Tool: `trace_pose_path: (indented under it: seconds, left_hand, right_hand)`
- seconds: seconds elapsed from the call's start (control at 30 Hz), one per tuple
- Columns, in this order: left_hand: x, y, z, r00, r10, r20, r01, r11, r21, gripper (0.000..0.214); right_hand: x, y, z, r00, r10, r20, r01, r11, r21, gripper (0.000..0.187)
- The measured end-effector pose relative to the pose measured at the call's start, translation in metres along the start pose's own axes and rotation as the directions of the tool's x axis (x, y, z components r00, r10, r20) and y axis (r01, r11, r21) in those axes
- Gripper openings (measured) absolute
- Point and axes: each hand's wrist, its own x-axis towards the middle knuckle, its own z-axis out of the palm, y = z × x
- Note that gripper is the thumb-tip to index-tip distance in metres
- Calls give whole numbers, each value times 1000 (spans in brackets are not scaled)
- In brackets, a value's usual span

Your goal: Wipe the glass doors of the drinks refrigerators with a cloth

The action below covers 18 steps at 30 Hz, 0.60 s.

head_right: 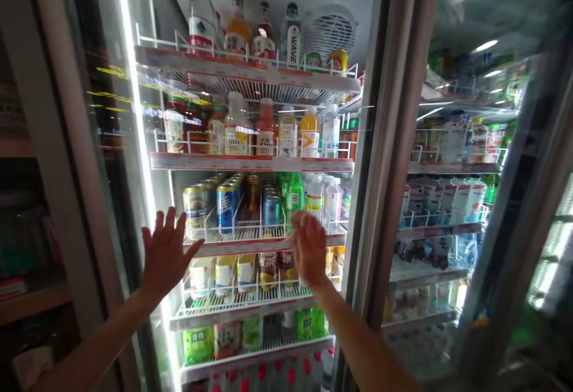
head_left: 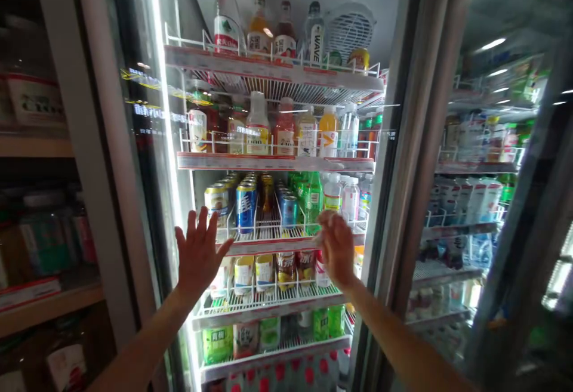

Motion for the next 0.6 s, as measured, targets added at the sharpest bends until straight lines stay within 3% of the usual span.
trace_pose_path:
  seconds: [0.07, 0.1, 0.2, 0.27, 0.37, 0.43, 0.5, 0.6]
  left_hand:
    - [-3, 0, -1, 1000, -1, 12, 2, 1000, -30, 67]
    - [-6, 1, -2, 1000, 5, 15, -4, 999, -38, 67]
    - [-16, 2, -2, 999, 27, 23, -27, 999, -28, 67]
    - [-22, 4, -1, 1000, 21, 21, -21, 1000, -10, 67]
    - [-26, 7, 2, 1000, -3, 23, 3, 1000, -3, 68]
    - [-28, 8, 2, 1000, -6, 28, 6, 1000, -8, 68]
    - [-31, 11, 2, 999, -8, 38, 9, 1000, -11, 68]
    - [-41, 17, 3, 999, -22, 49, 22, 1000, -11, 69]
  right_hand:
    - [-8, -6, 1, 985, -155, 74, 157, 987, -20, 50]
    - [-9, -2, -1, 989, -142, 47, 145, 988, -60, 49]
    - [-9, 24, -13, 981, 118, -156, -141, 978, -153, 53]
    - [-14, 29, -18, 959, 171, -226, -206, 969, -139, 55]
    - [-27, 15, -15, 995, -39, -93, 30, 995, -93, 50]
    - [-25, 16, -14, 991, -137, 3, 137, 986, -97, 46]
    - [-12, 33, -16, 998, -58, -26, 54, 988, -148, 48]
    - [-5, 64, -23, 971, 163, -174, -191, 968, -161, 56]
